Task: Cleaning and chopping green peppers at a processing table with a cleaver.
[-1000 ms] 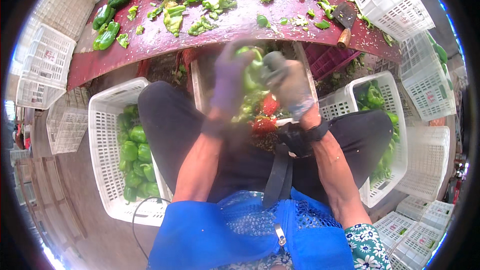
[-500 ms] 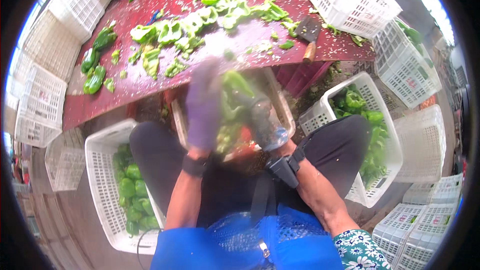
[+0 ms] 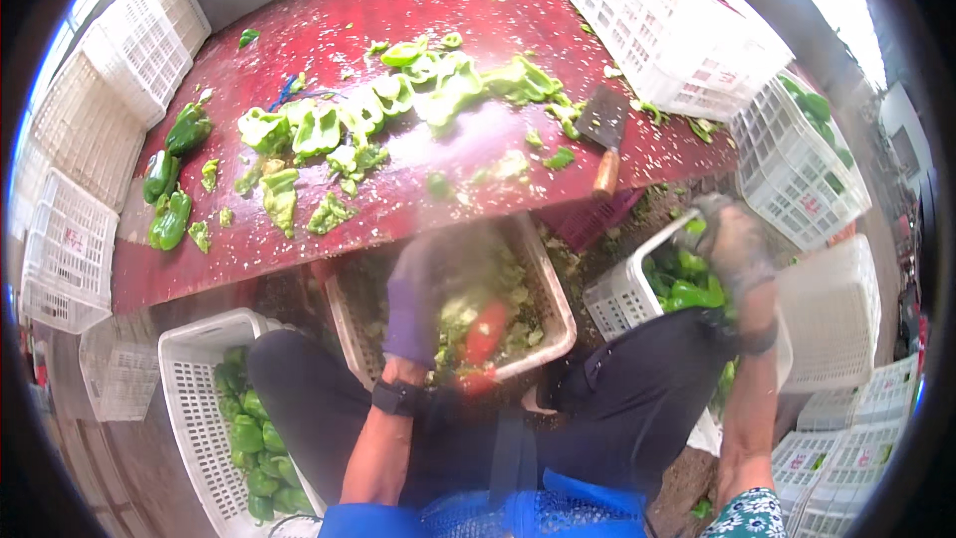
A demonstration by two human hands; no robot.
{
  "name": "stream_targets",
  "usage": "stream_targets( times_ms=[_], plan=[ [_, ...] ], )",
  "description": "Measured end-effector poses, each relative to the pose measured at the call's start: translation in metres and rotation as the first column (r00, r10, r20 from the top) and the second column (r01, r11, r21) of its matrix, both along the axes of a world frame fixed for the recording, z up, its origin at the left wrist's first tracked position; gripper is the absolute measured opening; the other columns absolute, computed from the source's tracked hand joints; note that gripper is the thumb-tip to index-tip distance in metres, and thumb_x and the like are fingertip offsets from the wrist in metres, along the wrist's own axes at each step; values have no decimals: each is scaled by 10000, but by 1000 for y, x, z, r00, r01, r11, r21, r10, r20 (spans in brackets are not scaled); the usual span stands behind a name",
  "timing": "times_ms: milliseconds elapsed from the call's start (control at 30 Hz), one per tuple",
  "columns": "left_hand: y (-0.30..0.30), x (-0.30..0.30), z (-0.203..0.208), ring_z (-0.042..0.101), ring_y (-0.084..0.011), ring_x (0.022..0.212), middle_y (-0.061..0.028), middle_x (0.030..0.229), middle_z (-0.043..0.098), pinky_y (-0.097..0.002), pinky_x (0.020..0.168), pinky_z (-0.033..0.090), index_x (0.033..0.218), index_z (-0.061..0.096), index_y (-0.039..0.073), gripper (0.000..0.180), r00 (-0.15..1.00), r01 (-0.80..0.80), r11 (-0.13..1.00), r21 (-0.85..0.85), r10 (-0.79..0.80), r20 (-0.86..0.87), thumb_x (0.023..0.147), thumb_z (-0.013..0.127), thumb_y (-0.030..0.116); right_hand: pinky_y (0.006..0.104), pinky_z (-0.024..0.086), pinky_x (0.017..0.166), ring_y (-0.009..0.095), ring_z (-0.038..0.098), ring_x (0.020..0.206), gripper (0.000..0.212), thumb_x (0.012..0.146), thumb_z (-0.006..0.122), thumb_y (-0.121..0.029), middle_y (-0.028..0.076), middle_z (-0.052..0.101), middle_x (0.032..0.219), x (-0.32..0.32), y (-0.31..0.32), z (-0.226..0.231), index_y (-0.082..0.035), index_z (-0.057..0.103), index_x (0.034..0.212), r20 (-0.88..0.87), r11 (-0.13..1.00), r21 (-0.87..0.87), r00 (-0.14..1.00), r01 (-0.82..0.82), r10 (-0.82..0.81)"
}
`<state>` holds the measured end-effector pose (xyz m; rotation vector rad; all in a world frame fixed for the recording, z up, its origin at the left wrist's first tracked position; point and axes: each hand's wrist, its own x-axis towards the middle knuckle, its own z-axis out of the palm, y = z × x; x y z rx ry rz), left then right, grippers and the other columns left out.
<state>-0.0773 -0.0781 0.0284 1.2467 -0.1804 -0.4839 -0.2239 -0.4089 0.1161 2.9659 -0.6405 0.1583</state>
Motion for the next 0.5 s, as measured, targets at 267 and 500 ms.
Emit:
stream_targets(
  times_ms=[267, 500],
  plan=[
    [-3, 9, -25, 650, -192, 960, -104, 1066, 636, -322, 806, 560, 1219, 579, 31, 392, 986, -47, 999, 24, 50, -162, 995, 517, 347, 427, 530, 835, 364, 662, 969, 332, 913, 523, -229, 180, 688, 1065, 295, -66, -83, -152, 657, 1206, 295, 981, 25, 939, -193, 177],
    [5, 14, -22, 669, -177, 915, -108, 1026, 647, -291, 771, 553, 1178, 585, 9, 306, 981, -134, 985, 107, 147, -129, 1004, 521, 253, 441, 541, 804, 361, 686, 902, 280, 870, 518, -207, 198, 691, 941, 350, -55, -114, -80, 731, 999, 274, 976, 182, 947, 121, -169]
  ],
)
